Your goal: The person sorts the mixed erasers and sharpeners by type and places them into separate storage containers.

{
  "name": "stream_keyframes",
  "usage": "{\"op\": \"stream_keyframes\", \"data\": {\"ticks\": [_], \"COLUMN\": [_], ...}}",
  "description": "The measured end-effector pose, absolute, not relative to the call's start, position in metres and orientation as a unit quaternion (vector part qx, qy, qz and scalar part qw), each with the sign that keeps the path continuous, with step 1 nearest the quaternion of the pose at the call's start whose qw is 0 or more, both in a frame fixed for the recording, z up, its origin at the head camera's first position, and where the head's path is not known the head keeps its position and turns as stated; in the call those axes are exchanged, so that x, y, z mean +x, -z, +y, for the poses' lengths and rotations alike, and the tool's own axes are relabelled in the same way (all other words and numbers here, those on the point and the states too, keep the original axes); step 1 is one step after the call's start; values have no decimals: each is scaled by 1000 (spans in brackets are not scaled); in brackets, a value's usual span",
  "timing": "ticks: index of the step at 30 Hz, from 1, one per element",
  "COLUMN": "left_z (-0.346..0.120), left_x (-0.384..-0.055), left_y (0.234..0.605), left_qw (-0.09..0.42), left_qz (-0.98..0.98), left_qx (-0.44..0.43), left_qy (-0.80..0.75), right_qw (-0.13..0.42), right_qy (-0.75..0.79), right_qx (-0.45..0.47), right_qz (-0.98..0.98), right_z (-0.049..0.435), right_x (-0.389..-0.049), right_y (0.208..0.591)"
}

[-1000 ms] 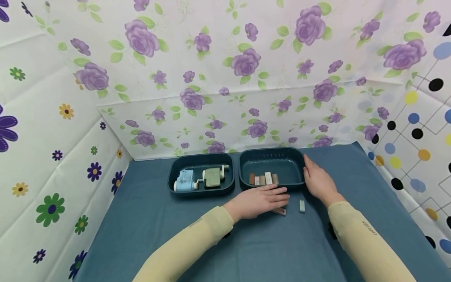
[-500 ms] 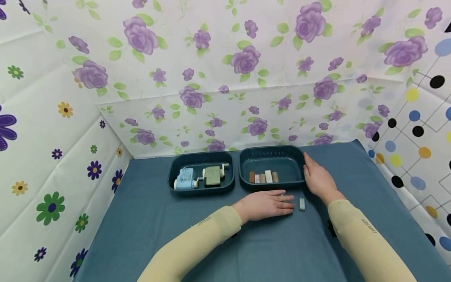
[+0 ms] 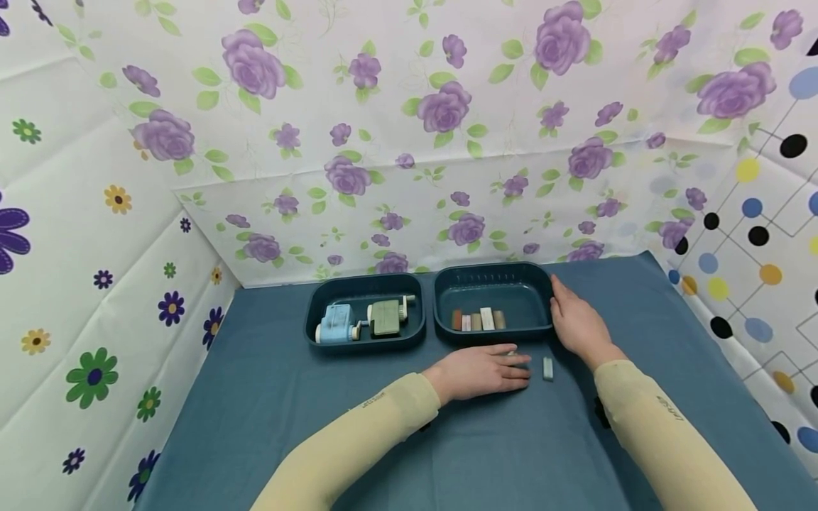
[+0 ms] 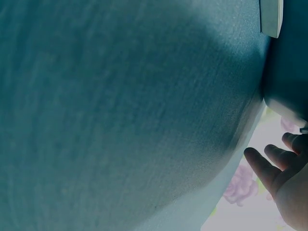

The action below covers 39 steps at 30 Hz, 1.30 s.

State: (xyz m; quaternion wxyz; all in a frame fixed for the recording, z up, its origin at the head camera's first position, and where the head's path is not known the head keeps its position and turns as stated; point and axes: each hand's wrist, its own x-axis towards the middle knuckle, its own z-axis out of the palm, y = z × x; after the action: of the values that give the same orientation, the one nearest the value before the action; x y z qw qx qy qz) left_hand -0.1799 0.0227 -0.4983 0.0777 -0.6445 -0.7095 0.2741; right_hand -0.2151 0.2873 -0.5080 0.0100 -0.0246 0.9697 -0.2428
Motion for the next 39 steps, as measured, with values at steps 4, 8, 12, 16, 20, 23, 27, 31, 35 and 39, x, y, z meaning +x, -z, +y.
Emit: {"op": "stream_keyframes", "data": {"ticks": [4,8,12,16,20,23,27,31,35,39], "left_z": [23,24,25,25,26,26,26,26,26,26], "left_x": [-181,-181,-181,-181,-181,-181,-181,-182,-182,-182], "left_y": [499,499,499,499,499,497,494,491,489,486], "left_qw": [83,83,85,84,84,85,82,76,77,75], "left_qz": [-708,-706,-705,-706,-706,-706,-709,-713,-715,-719], "left_qx": [-645,-644,-646,-648,-649,-648,-645,-644,-646,-651], "left_qy": [-276,-281,-280,-274,-271,-272,-274,-267,-256,-234], "right_qw": [10,12,12,12,12,11,10,11,9,6], "right_qy": [242,241,241,241,240,241,243,244,245,243], "right_qx": [-24,-25,-24,-23,-23,-23,-23,-24,-25,-24], "right_qz": [970,970,970,970,970,970,970,969,969,970], "right_z": [287,287,287,287,287,287,288,288,288,288], "right_x": [-215,-215,-215,-215,-215,-216,-216,-216,-216,-217], "right_y": [508,508,508,508,508,509,509,509,509,510]}}
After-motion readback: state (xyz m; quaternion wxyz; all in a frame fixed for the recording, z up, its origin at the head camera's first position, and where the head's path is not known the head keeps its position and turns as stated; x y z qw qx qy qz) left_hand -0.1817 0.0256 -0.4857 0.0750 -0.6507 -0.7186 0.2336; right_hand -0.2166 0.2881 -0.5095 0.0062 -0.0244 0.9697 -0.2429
